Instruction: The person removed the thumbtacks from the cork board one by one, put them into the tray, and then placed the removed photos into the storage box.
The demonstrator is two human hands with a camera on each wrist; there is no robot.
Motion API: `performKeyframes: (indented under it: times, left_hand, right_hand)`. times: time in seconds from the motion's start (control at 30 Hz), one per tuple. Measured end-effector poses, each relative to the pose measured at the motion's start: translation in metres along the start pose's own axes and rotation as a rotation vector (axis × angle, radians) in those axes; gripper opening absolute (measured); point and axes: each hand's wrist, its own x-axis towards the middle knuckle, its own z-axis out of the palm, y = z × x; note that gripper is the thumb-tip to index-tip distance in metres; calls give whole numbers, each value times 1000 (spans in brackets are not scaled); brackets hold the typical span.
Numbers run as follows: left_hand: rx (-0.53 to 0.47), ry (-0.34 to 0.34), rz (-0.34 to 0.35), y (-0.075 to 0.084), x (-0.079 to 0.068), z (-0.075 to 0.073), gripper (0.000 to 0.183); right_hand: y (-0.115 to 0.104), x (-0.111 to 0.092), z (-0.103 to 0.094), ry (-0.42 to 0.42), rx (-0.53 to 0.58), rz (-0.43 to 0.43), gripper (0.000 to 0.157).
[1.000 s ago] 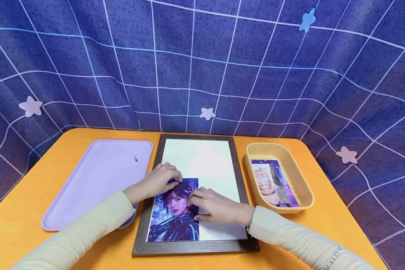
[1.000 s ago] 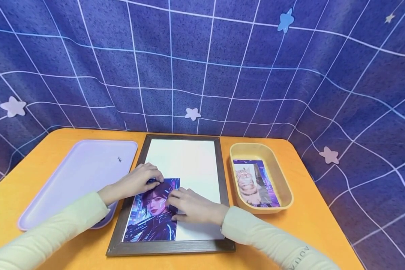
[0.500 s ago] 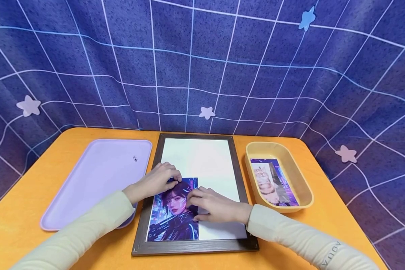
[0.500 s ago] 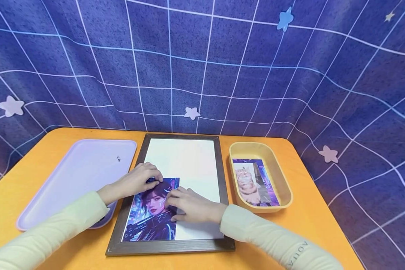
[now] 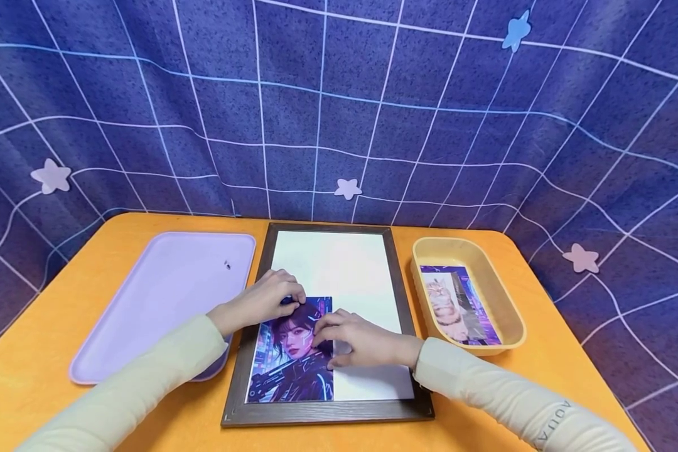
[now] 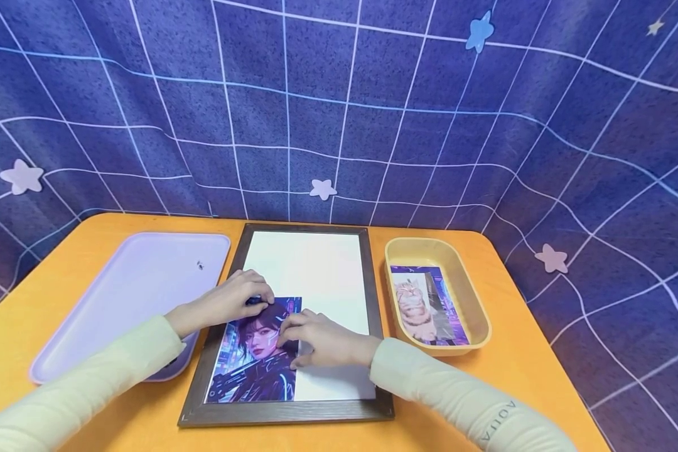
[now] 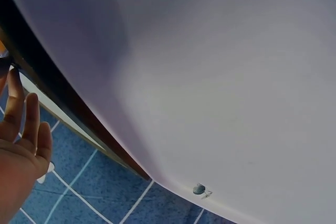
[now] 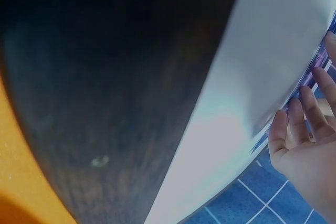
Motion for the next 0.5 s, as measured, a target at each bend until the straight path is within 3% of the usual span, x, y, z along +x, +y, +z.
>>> performKeyframes:
  times: [0.5]
  left_hand:
    - [43,9,39,0,2,1,6]
  right_hand:
    - [1,-1,1,8,-7,-4,38]
